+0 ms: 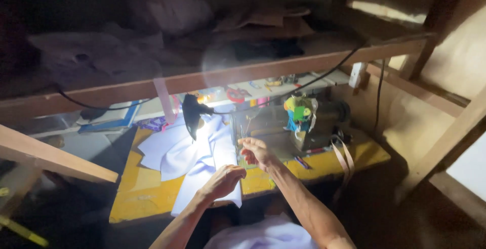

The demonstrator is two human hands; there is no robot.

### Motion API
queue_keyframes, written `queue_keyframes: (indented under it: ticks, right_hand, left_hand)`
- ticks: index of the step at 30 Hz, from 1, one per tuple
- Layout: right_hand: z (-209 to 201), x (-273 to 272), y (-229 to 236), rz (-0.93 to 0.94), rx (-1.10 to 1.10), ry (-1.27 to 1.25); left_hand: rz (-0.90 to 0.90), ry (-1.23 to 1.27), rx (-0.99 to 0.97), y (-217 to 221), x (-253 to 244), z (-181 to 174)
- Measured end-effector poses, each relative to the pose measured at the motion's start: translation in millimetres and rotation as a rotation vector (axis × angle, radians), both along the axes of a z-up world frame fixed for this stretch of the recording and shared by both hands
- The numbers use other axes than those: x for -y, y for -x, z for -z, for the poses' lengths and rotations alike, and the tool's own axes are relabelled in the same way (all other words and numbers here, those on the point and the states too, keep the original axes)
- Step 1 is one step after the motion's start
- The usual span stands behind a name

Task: Cutting and folding white fabric pieces at a sewing workstation to prepare for assembly.

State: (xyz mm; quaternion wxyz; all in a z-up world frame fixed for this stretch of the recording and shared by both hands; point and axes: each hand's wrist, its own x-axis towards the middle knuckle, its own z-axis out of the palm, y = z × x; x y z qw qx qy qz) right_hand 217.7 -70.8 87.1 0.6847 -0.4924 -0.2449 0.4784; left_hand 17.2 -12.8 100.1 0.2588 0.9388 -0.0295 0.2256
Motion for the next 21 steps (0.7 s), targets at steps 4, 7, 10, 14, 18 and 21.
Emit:
queue_keyframes:
  ticks: [4, 7, 10, 14, 18, 21]
  right_hand:
    - [-13, 22, 17, 0.012, 0.119, -0.073]
    - [13, 18, 12, 0.033, 0.311, -0.143]
    - [41, 31, 6, 0.072, 0.677, -0.112]
    - [18, 72, 23, 0.012, 1.201, 0.046]
    - [59, 85, 35, -0.001, 1.379, -0.040]
    - [61, 95, 34, 0.053, 1.339, -0.095]
  left_hand:
    - [0.046, -0.053, -0.032, 1, 9, 31]
    - [0.061, -0.030, -0.042, 4, 19, 39]
    - [0.014, -0.060, -0.036, 16, 30, 19]
    - [-0.218, -0.261, 0.281, 4, 6, 28]
    - [-0.127, -0.332, 0.402, -11, 17, -1]
    - [-0.040, -0.425, 0.365, -25, 5, 6]
